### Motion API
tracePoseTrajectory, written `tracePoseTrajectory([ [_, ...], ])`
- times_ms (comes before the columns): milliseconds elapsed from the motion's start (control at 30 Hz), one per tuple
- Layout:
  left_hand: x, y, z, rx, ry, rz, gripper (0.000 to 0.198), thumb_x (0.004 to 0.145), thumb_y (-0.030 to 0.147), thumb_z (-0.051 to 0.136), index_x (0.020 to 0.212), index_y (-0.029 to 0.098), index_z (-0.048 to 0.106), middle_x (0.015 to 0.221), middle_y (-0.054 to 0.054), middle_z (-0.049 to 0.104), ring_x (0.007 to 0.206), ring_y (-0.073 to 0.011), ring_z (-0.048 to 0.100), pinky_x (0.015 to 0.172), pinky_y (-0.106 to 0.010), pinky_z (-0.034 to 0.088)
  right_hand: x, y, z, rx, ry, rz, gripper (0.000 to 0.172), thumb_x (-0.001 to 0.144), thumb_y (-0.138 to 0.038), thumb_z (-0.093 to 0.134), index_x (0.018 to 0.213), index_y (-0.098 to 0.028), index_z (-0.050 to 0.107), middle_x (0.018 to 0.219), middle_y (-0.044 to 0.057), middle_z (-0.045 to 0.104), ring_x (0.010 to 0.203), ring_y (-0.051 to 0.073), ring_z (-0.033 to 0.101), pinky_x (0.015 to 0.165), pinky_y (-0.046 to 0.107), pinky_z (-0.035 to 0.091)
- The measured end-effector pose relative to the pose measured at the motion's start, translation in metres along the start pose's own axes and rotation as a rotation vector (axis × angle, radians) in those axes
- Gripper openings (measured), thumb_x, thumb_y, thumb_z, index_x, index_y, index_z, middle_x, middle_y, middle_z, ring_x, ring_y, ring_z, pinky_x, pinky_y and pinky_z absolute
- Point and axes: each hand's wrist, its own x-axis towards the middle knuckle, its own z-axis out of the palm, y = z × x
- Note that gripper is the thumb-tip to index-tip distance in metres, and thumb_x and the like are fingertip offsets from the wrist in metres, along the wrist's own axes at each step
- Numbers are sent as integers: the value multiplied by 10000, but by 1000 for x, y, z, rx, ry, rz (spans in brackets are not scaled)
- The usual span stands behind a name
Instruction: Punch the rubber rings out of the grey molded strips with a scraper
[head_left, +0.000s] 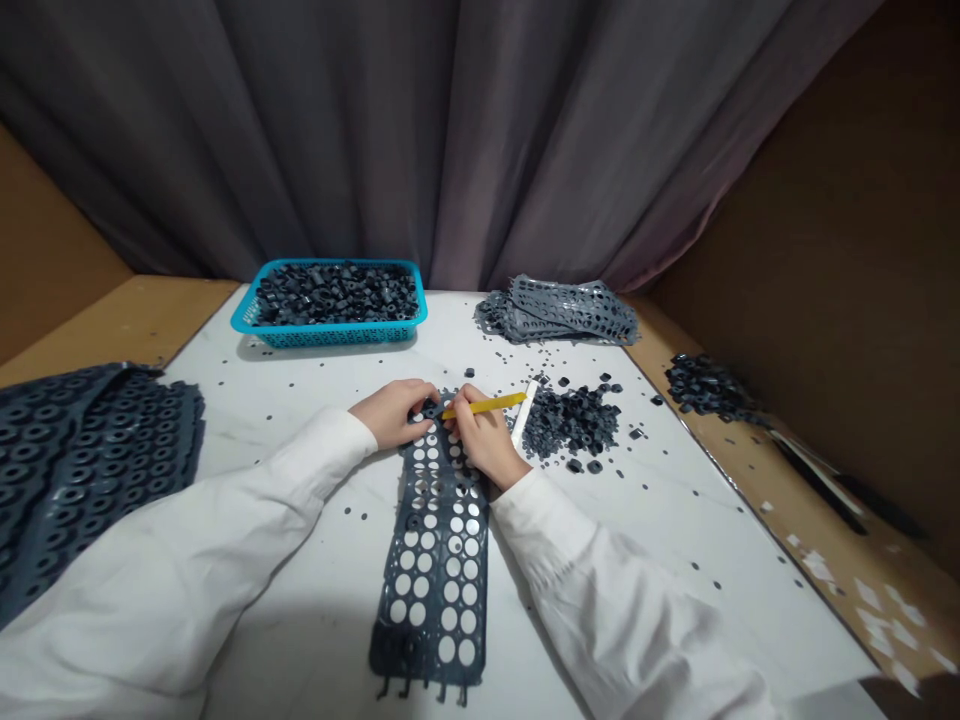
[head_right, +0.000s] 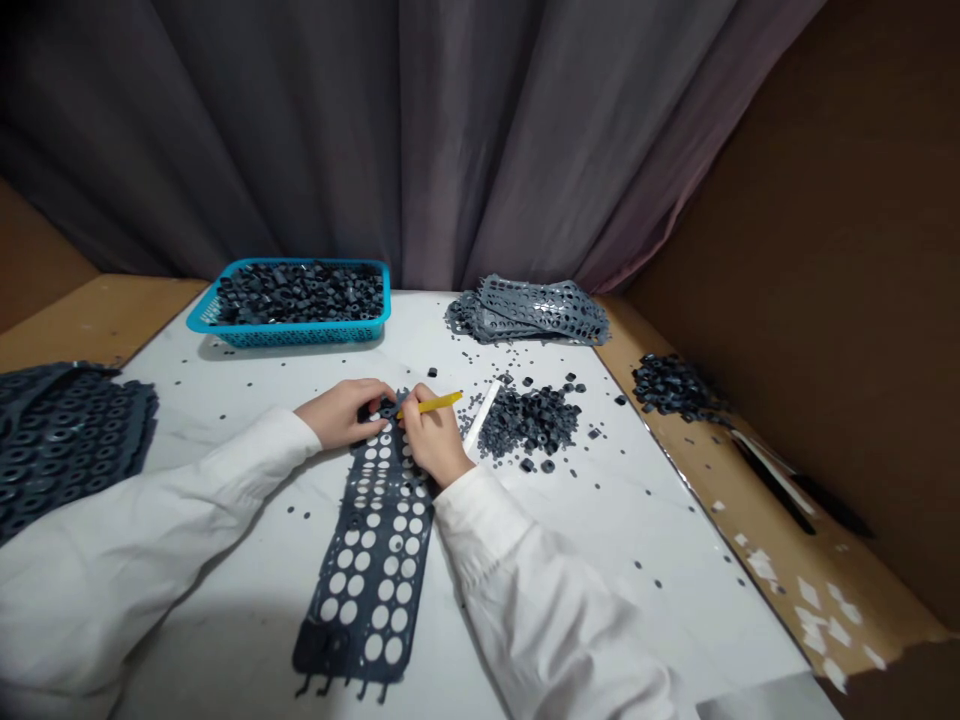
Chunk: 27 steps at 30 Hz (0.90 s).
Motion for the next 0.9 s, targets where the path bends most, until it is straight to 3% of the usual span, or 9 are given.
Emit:
tracePoseTrajectory([
  [133,1,-6,1,44,-69,91,194,827,197,494,950,162,640,846,-55,570,815,-178,553,770,-292,435,0,-1,0,4,-6,17,208,878,-246,335,719,-204,463,609,-20,525,602,137,517,596,247,395],
  [500,2,-4,4,128,-65,133,222,869,212,446,855,154,659,829,-72,604,808,-181,559,749,-283,441,-2,-6,0,-99,-45,-31,200,891,-249,310,738,-213,433,627,-19,522,588,134,505,582,245,386],
  [567,3,-3,-1,61,9,97,214,862,223,465,827,155,664,809,-61,628,783,-167,572,744,-270,442,-2,-6,0,-120,-41,-24,196,887,-242,310,731,-214,425,629,-17,522,592,135,509,575,244,383],
  [700,2,-6,-28,-106,424,-183,215,822,319,541,824,146,670,808,-45,672,733,-159,583,701,-256,440,-2,-5,0,-92,-26,-7,205,889,-246,319,720,-214,430,614,-17,528,573,131,512,576,247,386],
  [767,2,-10,-40,-173,505,-294,244,798,358,562,836,140,666,803,-41,676,727,-161,579,676,-249,431,-1,-3,0,-43,-18,16,217,890,-262,326,721,-209,451,603,-21,537,568,128,520,583,246,395],
  [900,2,-13,-34,-215,271,-306,218,762,339,582,815,145,667,768,-25,672,655,-138,549,635,-237,410,2,0,1,107,32,107,229,882,-318,349,733,-202,478,621,-28,559,530,113,521,535,227,412],
])
